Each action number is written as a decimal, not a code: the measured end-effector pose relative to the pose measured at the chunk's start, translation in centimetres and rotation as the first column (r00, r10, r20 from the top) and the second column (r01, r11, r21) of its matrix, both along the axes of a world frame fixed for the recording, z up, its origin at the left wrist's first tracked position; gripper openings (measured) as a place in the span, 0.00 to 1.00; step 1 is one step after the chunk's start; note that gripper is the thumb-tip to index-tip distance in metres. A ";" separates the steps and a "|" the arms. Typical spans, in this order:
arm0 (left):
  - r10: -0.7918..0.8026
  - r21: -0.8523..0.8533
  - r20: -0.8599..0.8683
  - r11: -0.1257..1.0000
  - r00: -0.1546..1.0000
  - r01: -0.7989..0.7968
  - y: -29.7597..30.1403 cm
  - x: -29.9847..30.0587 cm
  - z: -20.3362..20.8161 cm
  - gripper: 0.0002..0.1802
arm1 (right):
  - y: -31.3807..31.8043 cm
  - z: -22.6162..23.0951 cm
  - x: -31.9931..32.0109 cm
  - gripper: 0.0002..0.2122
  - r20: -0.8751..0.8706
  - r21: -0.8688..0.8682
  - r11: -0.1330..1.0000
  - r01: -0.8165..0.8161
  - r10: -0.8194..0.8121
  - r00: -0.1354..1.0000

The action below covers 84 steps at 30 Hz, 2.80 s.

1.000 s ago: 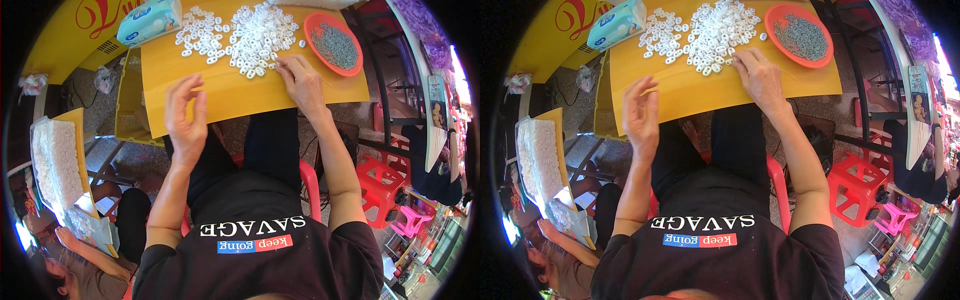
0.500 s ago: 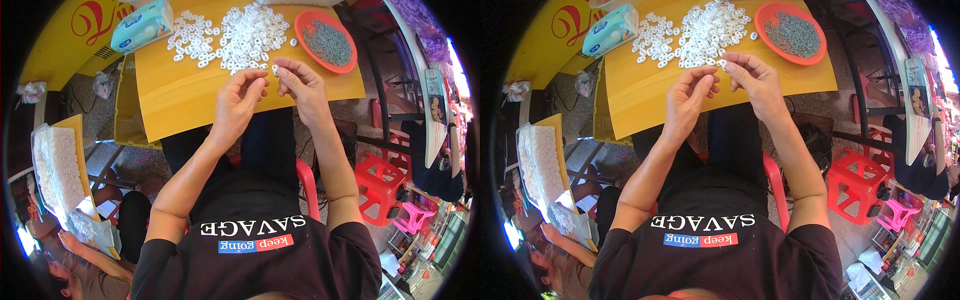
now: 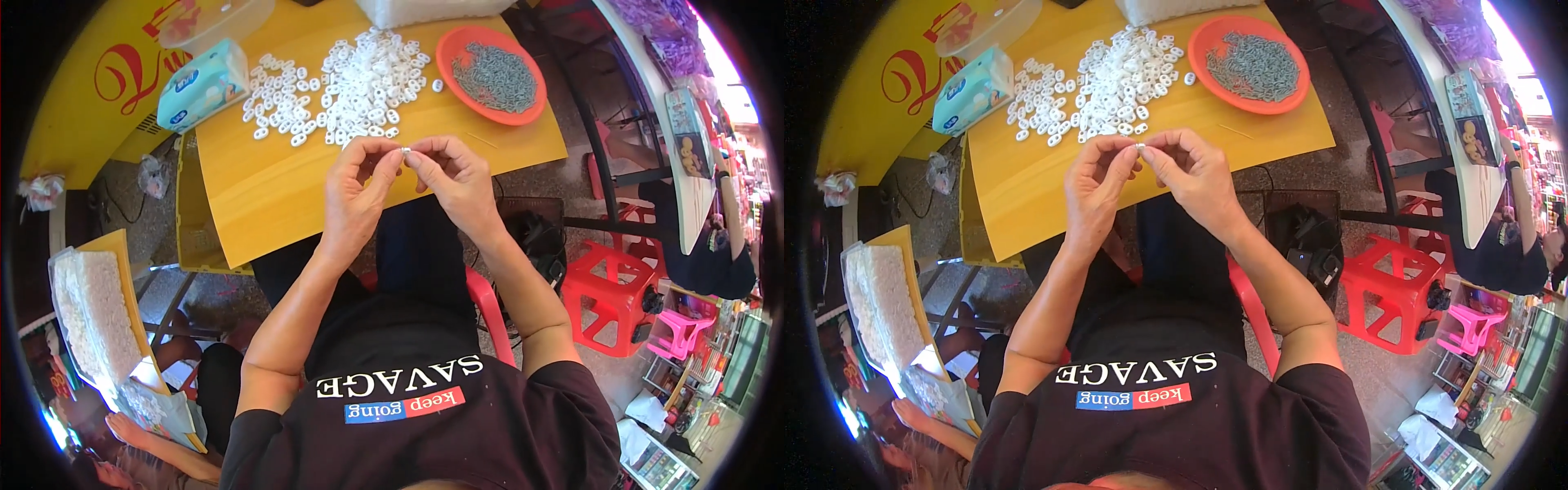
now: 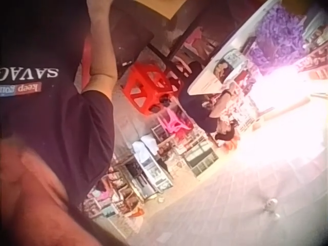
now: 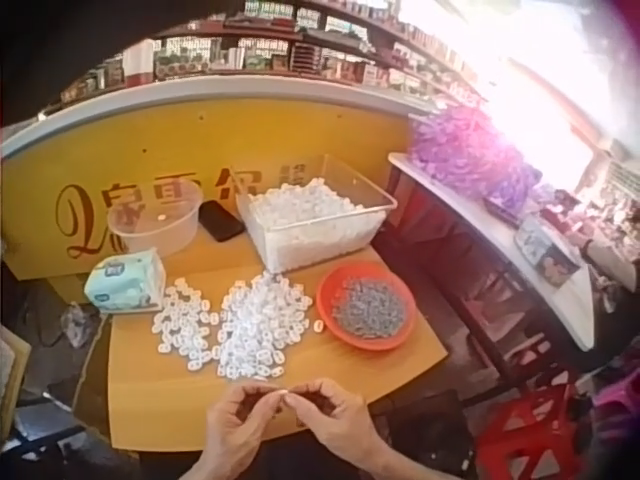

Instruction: Assembling small white plastic components with tiny silver metal pins.

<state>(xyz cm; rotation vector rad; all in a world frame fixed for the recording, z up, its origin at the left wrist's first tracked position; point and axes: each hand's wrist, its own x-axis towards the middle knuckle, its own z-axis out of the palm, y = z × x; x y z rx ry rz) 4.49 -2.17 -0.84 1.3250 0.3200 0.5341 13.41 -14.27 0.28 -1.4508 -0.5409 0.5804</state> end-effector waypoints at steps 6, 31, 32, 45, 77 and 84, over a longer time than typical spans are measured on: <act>-0.114 -0.298 0.042 0.947 0.993 0.121 0.0 1.0 -0.4 0.08 | -0.3 -0.4 0.2 0.07 -0.113 0.115 0.992 0.056 -0.043 0.993; -0.207 -0.293 -0.048 0.938 0.977 0.184 -0.3 2.6 -0.7 0.07 | -0.9 -0.2 3.8 0.04 0.742 0.016 0.996 0.090 -0.073 0.667; -0.205 -0.293 -0.048 0.938 0.977 0.183 -0.3 2.5 -0.8 0.07 | -0.8 -0.1 3.8 0.04 0.735 0.008 0.997 0.082 -0.062 0.675; -0.196 -0.154 0.009 0.969 0.981 0.195 -0.2 2.8 -1.9 0.03 | 1.2 1.3 17.1 0.05 0.675 -0.324 0.932 0.166 0.105 0.730; -0.067 -0.320 0.071 0.943 0.995 0.086 0.4 1.7 -0.5 0.07 | 0.9 2.1 9.0 0.12 0.026 0.076 0.989 -0.123 0.122 0.992; -0.058 -0.212 0.035 0.975 0.998 0.064 0.9 -0.7 1.3 0.07 | 1.5 2.2 2.3 0.10 -0.092 0.102 0.988 -0.115 0.124 0.988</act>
